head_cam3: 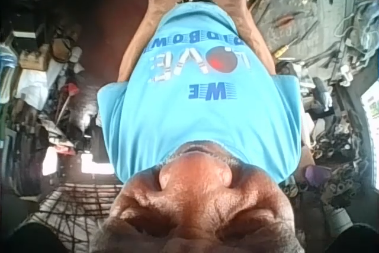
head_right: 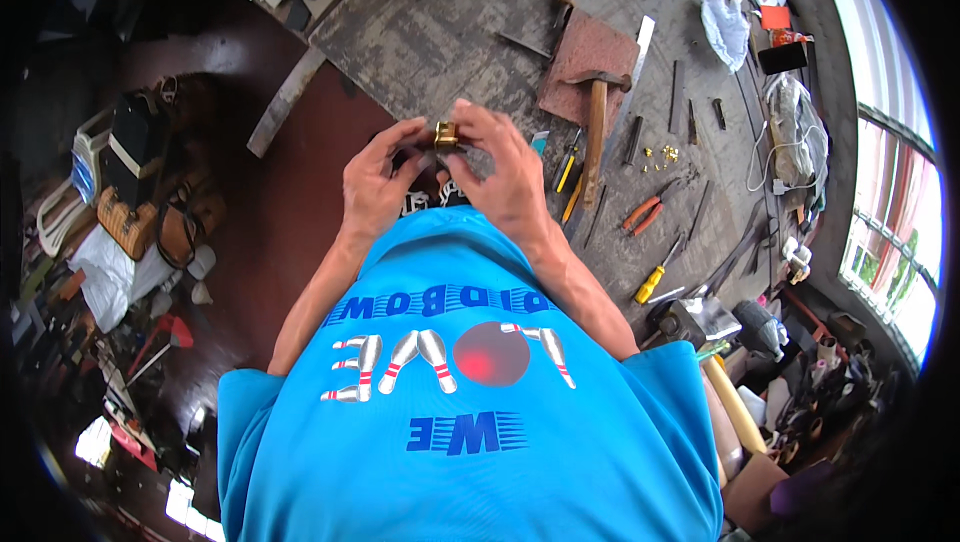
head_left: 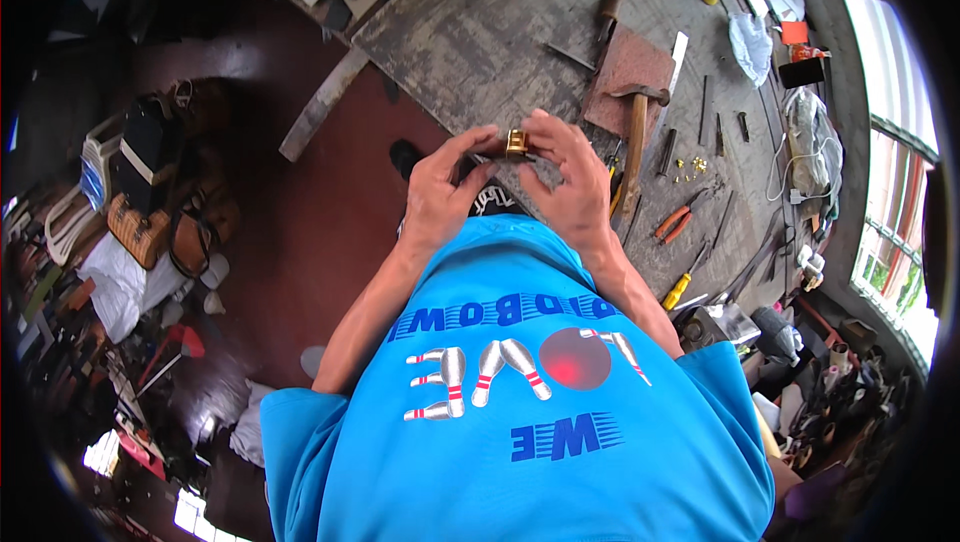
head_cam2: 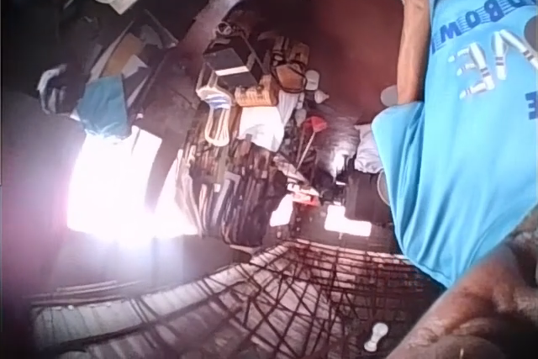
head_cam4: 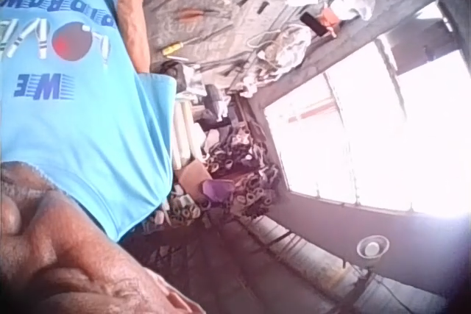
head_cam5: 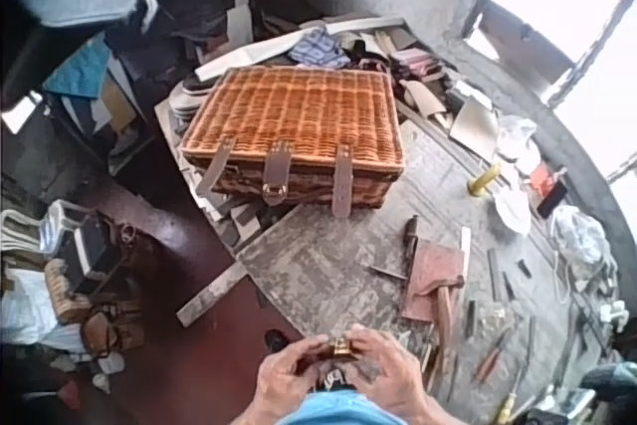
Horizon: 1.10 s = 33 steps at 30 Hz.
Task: Applying adhesive to a leather strap and attaching a metal buckle before mounting it onto a wicker basket.
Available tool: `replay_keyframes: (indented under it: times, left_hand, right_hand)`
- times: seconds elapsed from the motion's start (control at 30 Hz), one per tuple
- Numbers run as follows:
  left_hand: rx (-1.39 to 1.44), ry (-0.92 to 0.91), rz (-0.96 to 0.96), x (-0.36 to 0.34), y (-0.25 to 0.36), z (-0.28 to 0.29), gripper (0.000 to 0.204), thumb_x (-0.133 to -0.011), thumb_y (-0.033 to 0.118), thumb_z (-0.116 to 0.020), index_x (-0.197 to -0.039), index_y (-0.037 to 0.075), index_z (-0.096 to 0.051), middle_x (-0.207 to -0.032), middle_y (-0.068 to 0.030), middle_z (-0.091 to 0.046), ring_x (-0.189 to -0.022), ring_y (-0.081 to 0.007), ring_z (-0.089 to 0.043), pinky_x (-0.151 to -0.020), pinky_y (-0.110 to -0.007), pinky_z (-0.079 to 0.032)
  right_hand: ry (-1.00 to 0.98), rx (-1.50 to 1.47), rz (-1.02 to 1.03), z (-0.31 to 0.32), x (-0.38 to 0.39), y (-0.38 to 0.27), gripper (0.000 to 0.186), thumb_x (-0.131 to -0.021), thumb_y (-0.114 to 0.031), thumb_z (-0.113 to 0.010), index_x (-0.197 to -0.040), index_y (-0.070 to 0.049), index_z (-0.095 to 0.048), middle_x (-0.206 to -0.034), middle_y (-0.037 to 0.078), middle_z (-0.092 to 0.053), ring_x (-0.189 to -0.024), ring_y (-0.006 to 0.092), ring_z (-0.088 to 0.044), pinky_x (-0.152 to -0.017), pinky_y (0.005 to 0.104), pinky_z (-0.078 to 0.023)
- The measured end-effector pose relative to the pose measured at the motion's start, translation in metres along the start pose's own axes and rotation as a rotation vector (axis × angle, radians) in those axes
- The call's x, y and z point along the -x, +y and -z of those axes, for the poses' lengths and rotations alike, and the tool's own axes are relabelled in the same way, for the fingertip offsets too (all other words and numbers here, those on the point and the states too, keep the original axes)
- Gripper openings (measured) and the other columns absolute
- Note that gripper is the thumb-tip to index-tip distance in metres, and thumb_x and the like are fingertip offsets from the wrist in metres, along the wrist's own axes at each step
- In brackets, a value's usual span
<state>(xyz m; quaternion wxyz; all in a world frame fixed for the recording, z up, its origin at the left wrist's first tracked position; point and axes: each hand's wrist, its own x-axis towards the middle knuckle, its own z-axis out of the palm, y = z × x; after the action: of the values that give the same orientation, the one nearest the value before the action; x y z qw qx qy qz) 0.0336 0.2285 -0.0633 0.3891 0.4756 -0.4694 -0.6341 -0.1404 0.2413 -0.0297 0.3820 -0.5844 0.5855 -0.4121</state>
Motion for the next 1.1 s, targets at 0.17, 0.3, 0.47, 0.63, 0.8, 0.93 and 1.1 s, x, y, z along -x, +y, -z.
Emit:
replay_keyframes:
  times: [0.17, 0.3, 0.47, 0.63, 0.8, 0.93, 1.1]
  left_hand:
    - [-0.079, -0.109, -0.186, 0.002, 0.038, 0.003, 0.04, -0.087, -0.016, -0.058, -0.122, 0.002, -0.064, -0.119, -0.0123, -0.067, -0.1, -0.0149, -0.067, -0.075, -0.024, -0.053]
    - [-0.055, -0.122, -0.257, 0.006, 0.049, 0.003, 0.04, -0.087, -0.017, -0.056, -0.12, 0.002, -0.065, -0.114, -0.0106, -0.067, -0.088, -0.0107, -0.064, -0.069, -0.023, -0.052]
    - [-0.051, -0.14, -0.311, 0.013, 0.053, 0.004, 0.039, -0.087, -0.017, -0.056, -0.119, 0.003, -0.067, -0.114, -0.0103, -0.067, -0.086, -0.0104, -0.064, -0.068, -0.022, -0.052]
    - [-0.075, -0.17, -0.319, 0.015, 0.062, 0.005, 0.036, -0.087, -0.009, -0.063, -0.122, 0.002, -0.065, -0.115, -0.0101, -0.067, -0.096, -0.0133, -0.065, -0.076, -0.026, -0.053]
    - [0.126, -0.13, -0.193, 0.021, 0.066, -0.002, 0.038, -0.089, -0.005, -0.064, -0.127, -0.001, -0.061, -0.115, -0.0109, -0.066, -0.103, -0.0146, -0.063, -0.083, -0.027, -0.052]
    - [0.391, -0.218, 0.117, 0.017, 0.083, 0.006, 0.039, -0.09, 0.0, -0.066, -0.129, -0.003, -0.058, -0.111, -0.0095, -0.066, -0.105, -0.0132, -0.06, -0.087, -0.027, -0.051]
    - [0.198, -0.354, 0.204, 0.007, 0.097, 0.007, 0.041, -0.09, 0.002, -0.069, -0.129, -0.003, -0.058, -0.105, -0.0075, -0.067, -0.095, -0.0107, -0.062, -0.081, -0.025, -0.052]
  right_hand:
    - [0.008, 0.096, 0.121, 0.016, 0.002, -0.031, 0.065, -0.076, 0.006, -0.075, -0.135, -0.006, -0.05, -0.117, 0.015, -0.065, -0.104, 0.0278, -0.069, -0.087, 0.0367, -0.058]
    - [-0.024, 0.084, 0.16, 0.026, 0.004, -0.043, 0.061, -0.078, 0.004, -0.074, -0.133, -0.006, -0.052, -0.12, 0.016, -0.065, -0.106, 0.0303, -0.068, -0.086, 0.0385, -0.058]
    - [-0.053, 0.082, 0.192, 0.033, 0.011, -0.049, 0.057, -0.079, 0.003, -0.073, -0.132, -0.006, -0.053, -0.121, 0.017, -0.065, -0.106, 0.0335, -0.067, -0.084, 0.0396, -0.059]
    - [-0.073, 0.073, 0.23, 0.036, 0.012, -0.051, 0.056, -0.08, 0.008, -0.068, -0.132, -0.006, -0.054, -0.119, 0.016, -0.066, -0.107, 0.033, -0.067, -0.085, 0.039, -0.058]
    - [-0.06, 0.073, 0.204, 0.039, 0.013, -0.061, 0.058, -0.079, 0.01, -0.068, -0.132, -0.006, -0.054, -0.117, 0.016, -0.067, -0.106, 0.0319, -0.067, -0.085, 0.0381, -0.058]
    - [-0.013, 0.025, 0.214, 0.04, 0.015, -0.056, 0.053, -0.079, 0.01, -0.069, -0.128, -0.005, -0.056, -0.113, 0.014, -0.068, -0.102, 0.029, -0.069, -0.084, 0.0361, -0.058]
    - [0.023, 0.005, 0.216, 0.038, 0.015, -0.052, 0.046, -0.079, 0.009, -0.07, -0.121, -0.004, -0.059, -0.112, 0.013, -0.068, -0.099, 0.0272, -0.07, -0.081, 0.0346, -0.057]
